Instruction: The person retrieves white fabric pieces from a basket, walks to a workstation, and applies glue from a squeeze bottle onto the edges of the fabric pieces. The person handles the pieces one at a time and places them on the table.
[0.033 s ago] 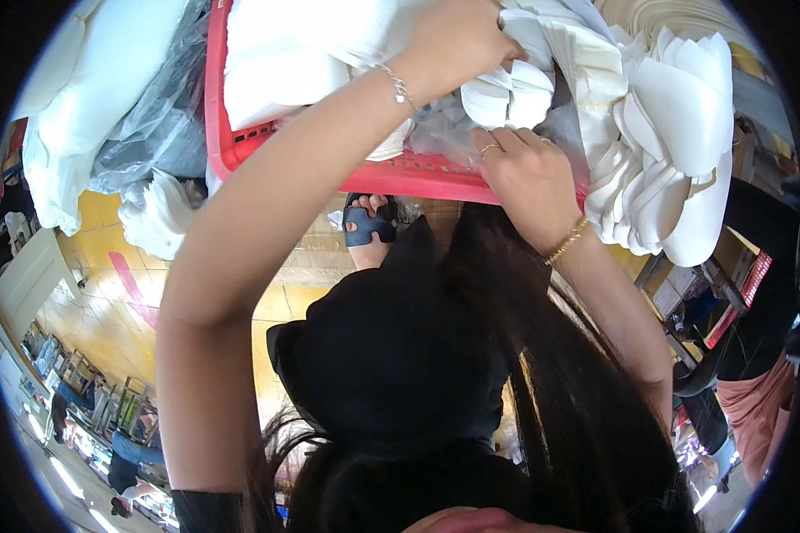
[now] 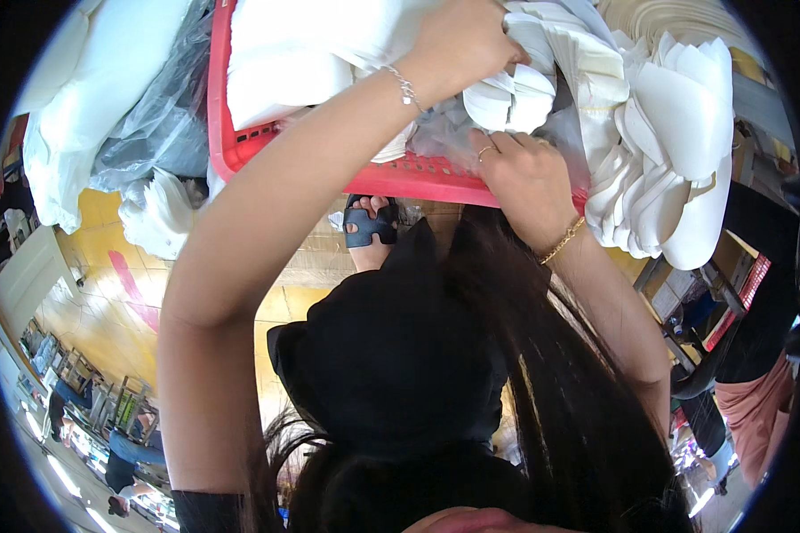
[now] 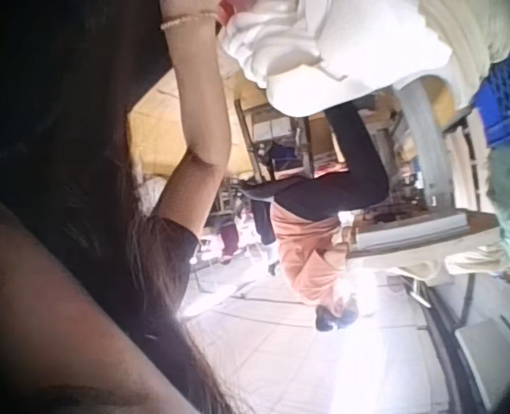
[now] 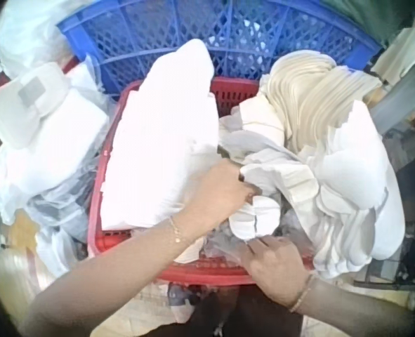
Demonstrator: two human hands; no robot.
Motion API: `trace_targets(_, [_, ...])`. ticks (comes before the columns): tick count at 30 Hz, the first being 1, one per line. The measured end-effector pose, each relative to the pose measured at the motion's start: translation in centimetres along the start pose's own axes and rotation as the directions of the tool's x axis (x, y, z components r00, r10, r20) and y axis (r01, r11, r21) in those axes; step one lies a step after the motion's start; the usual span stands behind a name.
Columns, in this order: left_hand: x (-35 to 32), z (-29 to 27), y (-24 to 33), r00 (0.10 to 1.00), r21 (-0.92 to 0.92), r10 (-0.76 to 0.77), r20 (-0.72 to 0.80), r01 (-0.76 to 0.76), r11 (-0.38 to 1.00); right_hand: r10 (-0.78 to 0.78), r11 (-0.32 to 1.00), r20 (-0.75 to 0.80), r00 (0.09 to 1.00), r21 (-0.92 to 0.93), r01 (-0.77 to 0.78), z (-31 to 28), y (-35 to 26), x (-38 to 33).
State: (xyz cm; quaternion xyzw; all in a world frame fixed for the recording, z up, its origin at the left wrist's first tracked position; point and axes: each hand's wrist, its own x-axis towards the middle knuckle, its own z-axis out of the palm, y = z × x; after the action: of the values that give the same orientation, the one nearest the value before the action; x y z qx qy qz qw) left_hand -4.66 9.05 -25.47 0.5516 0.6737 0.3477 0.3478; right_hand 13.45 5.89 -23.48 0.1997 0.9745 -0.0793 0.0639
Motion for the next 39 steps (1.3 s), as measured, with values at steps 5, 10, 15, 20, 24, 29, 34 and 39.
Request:
trace_targets(5, [0.0,0.8,-1.9,0.931,0.198,0.362,-0.054,-0.346,0.917,-0.066,0.992,0.246,0.967,-0.093,0.091,0.3,0.8,1.1])
trace_targets(10, [-0.1,-0.1,0.0,0.997,-0.149,0.026,-0.068,-0.036,0.988,-0.014,0.999,-0.010,1.000,-0.029,0.014,-4.7,4.6,-2.3])
trace_targets(15, [0.3,0.0,0.0,0.999,0.023,-0.014,-0.041,0.015,1.000,0.057,0.989,0.233,0.971,-0.145,-0.023,-7.4,5.2,-4.0])
trace_targets(20, [0.6,0.6,-0.4,0.998,0.001,0.017,-0.054,-0.017,1.000,-0.042,0.995,0.314,0.948,-0.071,0.067,-8.9,3.8,-3.7])
trace_targets(24, [0.6,0.4,0.2,0.996,-0.010,0.017,-0.088,-0.018,1.000,-0.201,0.974,0.159,0.967,0.139,0.180,-7.9,0.8,-1.6])
trace_targets(29, [1.1,1.2,-1.2,0.988,0.143,0.153,0.019,-0.154,0.978,-0.029,0.995,0.302,0.953,0.099,-0.001,0.1,-2.8,5.7])
trace_targets(34, [0.7,1.0,0.1,0.996,0.040,-0.078,-0.042,0.079,0.996,0.035,0.999,0.418,0.908,0.008,-0.042,3.5,-2.7,7.0])
trace_targets(39, [1.1,0.1,0.7,0.967,0.129,-0.243,0.078,0.232,0.964,-0.012,0.987,0.145,0.989,0.162,-0.011,2.0,-2.0,4.9])
